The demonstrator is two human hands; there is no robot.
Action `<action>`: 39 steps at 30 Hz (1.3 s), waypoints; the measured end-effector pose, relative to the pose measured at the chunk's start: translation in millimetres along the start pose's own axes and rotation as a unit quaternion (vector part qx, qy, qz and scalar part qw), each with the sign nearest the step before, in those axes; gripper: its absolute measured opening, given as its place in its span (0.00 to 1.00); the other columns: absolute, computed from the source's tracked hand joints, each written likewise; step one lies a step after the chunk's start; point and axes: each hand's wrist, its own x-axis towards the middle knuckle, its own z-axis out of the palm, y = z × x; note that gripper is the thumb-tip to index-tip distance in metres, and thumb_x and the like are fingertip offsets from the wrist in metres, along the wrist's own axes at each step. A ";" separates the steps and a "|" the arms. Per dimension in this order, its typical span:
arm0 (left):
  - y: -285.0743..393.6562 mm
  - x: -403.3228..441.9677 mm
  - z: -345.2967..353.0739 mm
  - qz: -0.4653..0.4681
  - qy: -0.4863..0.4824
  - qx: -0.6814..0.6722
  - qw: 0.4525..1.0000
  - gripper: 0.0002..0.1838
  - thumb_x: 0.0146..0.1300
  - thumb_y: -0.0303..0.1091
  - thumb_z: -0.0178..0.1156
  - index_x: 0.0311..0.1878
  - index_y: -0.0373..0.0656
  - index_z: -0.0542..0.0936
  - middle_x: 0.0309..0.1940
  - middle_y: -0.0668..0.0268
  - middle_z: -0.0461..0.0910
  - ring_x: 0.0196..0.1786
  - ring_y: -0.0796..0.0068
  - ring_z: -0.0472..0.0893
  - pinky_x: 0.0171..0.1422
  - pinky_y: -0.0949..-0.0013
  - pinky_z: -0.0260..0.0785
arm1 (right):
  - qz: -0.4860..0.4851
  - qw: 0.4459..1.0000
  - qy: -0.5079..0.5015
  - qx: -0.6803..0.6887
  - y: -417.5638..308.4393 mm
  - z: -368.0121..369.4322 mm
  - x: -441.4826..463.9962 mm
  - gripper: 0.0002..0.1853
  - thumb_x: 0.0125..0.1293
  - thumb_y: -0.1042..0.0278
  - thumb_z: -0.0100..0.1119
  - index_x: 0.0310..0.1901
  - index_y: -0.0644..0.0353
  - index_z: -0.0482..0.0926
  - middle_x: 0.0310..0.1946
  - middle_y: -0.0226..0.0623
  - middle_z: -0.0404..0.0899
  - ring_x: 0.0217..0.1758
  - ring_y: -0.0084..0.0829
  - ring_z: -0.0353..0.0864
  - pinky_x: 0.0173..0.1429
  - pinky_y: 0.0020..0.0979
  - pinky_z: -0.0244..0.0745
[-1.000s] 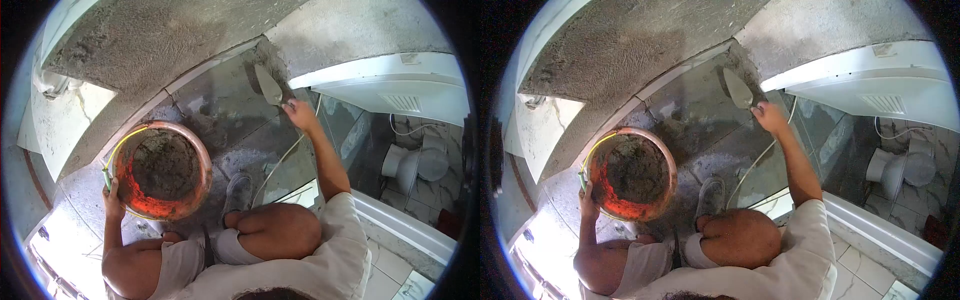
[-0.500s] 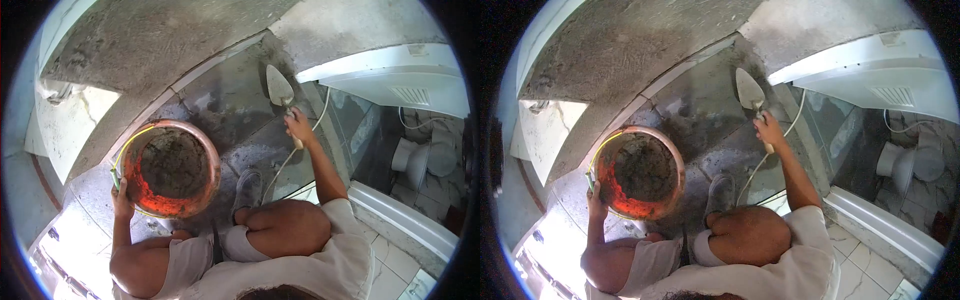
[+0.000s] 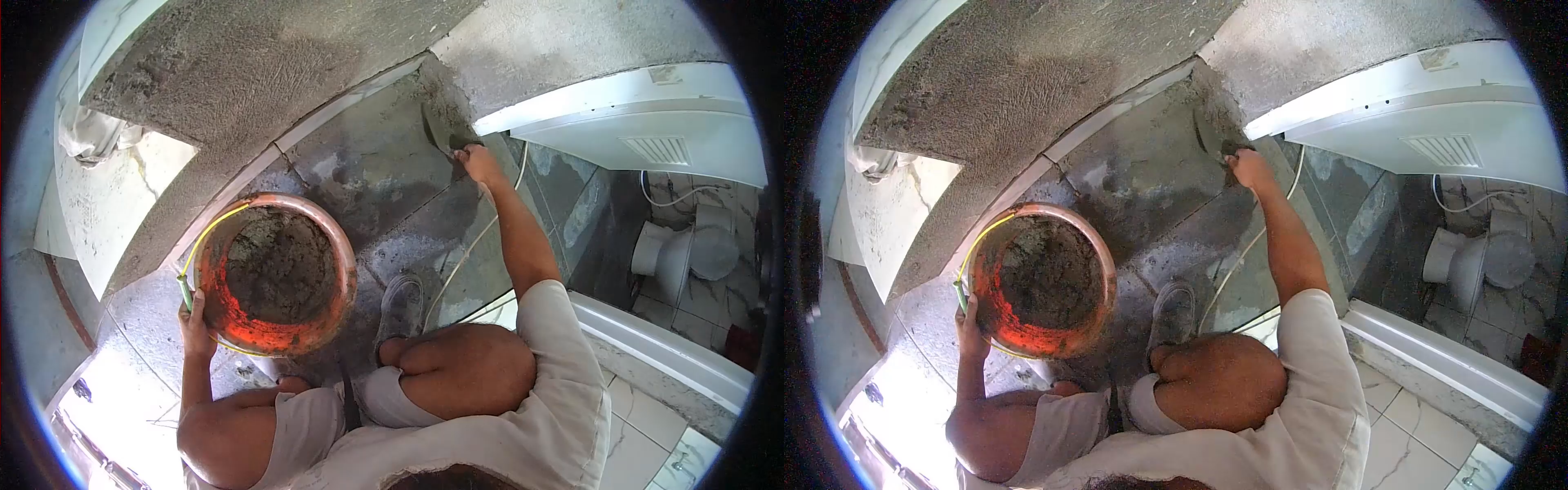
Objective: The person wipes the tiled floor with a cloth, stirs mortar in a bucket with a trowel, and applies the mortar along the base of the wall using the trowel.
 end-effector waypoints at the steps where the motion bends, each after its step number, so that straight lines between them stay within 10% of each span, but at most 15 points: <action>1: 1.6 -0.8 5.3 0.012 0.011 -0.002 1.000 0.11 0.68 0.41 0.57 0.41 0.43 0.74 0.31 0.72 0.77 0.32 0.82 0.77 0.37 0.75 0.72 | 0.000 1.000 0.001 -0.001 2.8 2.3 -0.1 0.24 0.67 0.48 0.50 0.40 0.67 0.80 0.38 0.59 0.79 0.46 0.58 0.78 0.49 0.50 0.71; 25: 4.1 -2.0 -0.2 -0.011 0.012 0.025 1.000 0.11 0.68 0.41 0.57 0.34 0.47 0.73 0.24 0.76 0.72 0.26 0.86 0.72 0.29 0.77 0.68 | 0.015 0.949 0.295 -0.112 -20.5 -16.1 -115.7 0.19 0.68 0.54 0.51 0.42 0.68 0.71 0.31 0.55 0.79 0.37 0.55 0.79 0.42 0.51 0.73; 31: 0.3 -0.2 -0.1 0.003 0.003 -0.008 1.000 0.11 0.68 0.42 0.58 0.37 0.45 0.74 0.28 0.73 0.75 0.29 0.83 0.75 0.33 0.76 0.70 | -0.108 0.991 0.068 -0.035 -100.9 -59.5 -145.8 0.15 0.66 0.56 0.55 0.39 0.63 0.74 0.29 0.48 0.79 0.34 0.52 0.79 0.40 0.44 0.74; 33: -1.6 0.2 5.4 0.009 0.018 -0.018 1.000 0.11 0.68 0.42 0.58 0.38 0.44 0.74 0.29 0.72 0.75 0.30 0.83 0.75 0.34 0.76 0.70 | -0.220 0.949 -0.154 0.169 -119.1 -77.4 -137.7 0.13 0.65 0.59 0.59 0.38 0.62 0.76 0.24 0.39 0.77 0.28 0.33 0.80 0.34 0.34 0.74; 36: 2.1 -0.8 7.9 0.014 0.029 -0.012 0.999 0.11 0.68 0.42 0.58 0.39 0.44 0.74 0.29 0.73 0.75 0.30 0.83 0.75 0.35 0.75 0.70 | -0.113 0.867 -0.363 0.324 -110.9 -64.6 -87.4 0.14 0.62 0.59 0.61 0.38 0.64 0.78 0.26 0.42 0.79 0.30 0.37 0.79 0.36 0.35 0.72; 38: 2.3 -2.2 4.3 0.009 0.025 0.005 1.000 0.10 0.68 0.41 0.58 0.38 0.45 0.74 0.29 0.73 0.75 0.30 0.83 0.75 0.35 0.75 0.70 | -0.051 0.891 -0.269 0.362 -81.2 -44.5 -30.6 0.15 0.62 0.60 0.61 0.38 0.66 0.77 0.24 0.40 0.78 0.29 0.29 0.79 0.34 0.33 0.72; 39: -0.9 -1.5 -1.8 0.006 0.015 0.009 1.000 0.11 0.67 0.42 0.58 0.37 0.45 0.73 0.28 0.74 0.74 0.29 0.84 0.74 0.34 0.75 0.69 | -0.059 0.976 -0.064 0.202 -61.9 -34.7 4.2 0.15 0.62 0.59 0.61 0.37 0.66 0.78 0.22 0.38 0.78 0.27 0.29 0.78 0.33 0.33 0.71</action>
